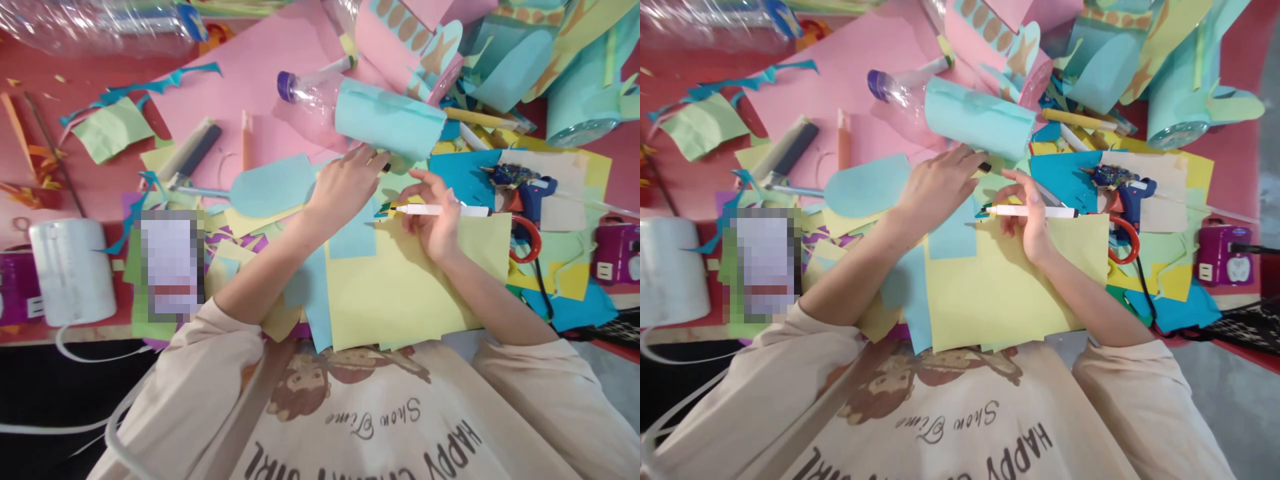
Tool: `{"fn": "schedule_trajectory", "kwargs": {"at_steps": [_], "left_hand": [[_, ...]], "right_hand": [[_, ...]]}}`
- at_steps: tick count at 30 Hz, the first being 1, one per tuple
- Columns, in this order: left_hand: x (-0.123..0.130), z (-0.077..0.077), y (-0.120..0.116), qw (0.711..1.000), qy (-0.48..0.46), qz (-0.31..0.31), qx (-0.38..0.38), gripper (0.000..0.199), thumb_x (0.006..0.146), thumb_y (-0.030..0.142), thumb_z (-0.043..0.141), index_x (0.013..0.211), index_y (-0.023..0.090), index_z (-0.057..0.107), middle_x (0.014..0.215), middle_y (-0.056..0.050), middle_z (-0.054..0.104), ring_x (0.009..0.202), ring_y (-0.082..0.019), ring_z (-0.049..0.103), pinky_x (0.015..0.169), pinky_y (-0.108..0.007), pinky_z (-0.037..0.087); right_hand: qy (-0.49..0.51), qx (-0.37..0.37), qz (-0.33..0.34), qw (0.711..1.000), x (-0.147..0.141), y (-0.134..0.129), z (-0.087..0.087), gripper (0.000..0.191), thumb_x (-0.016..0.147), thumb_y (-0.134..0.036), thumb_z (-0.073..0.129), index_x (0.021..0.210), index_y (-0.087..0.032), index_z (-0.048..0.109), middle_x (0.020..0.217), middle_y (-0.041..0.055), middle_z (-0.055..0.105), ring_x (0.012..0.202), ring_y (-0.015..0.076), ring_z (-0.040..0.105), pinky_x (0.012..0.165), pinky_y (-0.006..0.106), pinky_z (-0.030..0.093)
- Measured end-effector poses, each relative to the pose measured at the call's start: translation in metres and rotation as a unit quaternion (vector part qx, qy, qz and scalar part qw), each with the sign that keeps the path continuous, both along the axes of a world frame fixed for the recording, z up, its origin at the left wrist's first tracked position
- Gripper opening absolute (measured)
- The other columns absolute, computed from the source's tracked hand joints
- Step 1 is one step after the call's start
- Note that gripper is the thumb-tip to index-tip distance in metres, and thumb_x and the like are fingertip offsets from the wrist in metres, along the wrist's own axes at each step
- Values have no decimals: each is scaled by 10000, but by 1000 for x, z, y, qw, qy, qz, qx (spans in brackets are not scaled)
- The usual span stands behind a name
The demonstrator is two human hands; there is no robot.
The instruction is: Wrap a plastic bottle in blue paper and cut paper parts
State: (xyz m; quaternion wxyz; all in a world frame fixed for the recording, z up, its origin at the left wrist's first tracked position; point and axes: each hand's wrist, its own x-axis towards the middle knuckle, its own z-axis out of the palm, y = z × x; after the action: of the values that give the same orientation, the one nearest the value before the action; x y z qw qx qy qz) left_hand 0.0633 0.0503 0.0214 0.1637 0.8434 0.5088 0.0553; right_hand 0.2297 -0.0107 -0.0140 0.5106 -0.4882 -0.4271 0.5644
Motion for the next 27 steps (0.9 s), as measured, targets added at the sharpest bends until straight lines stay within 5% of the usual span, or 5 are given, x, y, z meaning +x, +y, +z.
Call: {"fn": "schedule_trajectory", "kwargs": {"at_steps": [2,5,15,21,27], "left_hand": [[6,-4,6,1000,1,6,4,318,910,130,420,1145,210,619,1195,-95,617,1051,-223,613,810,-322,490],[6,-8,11,999,-31,24,19,245,899,136,438,1007,179,653,1056,-100,643,1017,-236,614,830,-342,475],[-53,12,-36,984,-170,60,6,73,824,231,594,888,233,630,822,-1,667,659,-136,561,617,-269,436],[-53,-7,-54,961,-259,89,-34,106,838,207,560,918,197,630,828,-8,644,698,-107,579,648,-235,475],[-52,-20,-59,919,-379,100,-48,129,854,267,599,934,186,660,835,-15,655,717,-106,601,681,-237,506]], "right_hand": [[10,-1,-7,1000,1,1,-3,425,808,-696,487,925,-291,547,617,-32,507,380,101,358,325,275,227],[15,-21,-2,1000,1,1,-3,346,831,-626,523,806,-282,545,529,-40,401,378,104,303,339,272,191],[28,-23,31,999,3,4,2,233,775,-458,690,805,-237,621,668,-29,635,485,88,518,423,237,398],[62,-72,77,992,3,4,4,365,788,-570,605,885,-228,688,750,18,705,532,123,589,499,285,516],[81,-66,91,990,3,3,5,281,784,-502,641,803,-222,657,669,0,689,529,124,601,496,263,508]]}}
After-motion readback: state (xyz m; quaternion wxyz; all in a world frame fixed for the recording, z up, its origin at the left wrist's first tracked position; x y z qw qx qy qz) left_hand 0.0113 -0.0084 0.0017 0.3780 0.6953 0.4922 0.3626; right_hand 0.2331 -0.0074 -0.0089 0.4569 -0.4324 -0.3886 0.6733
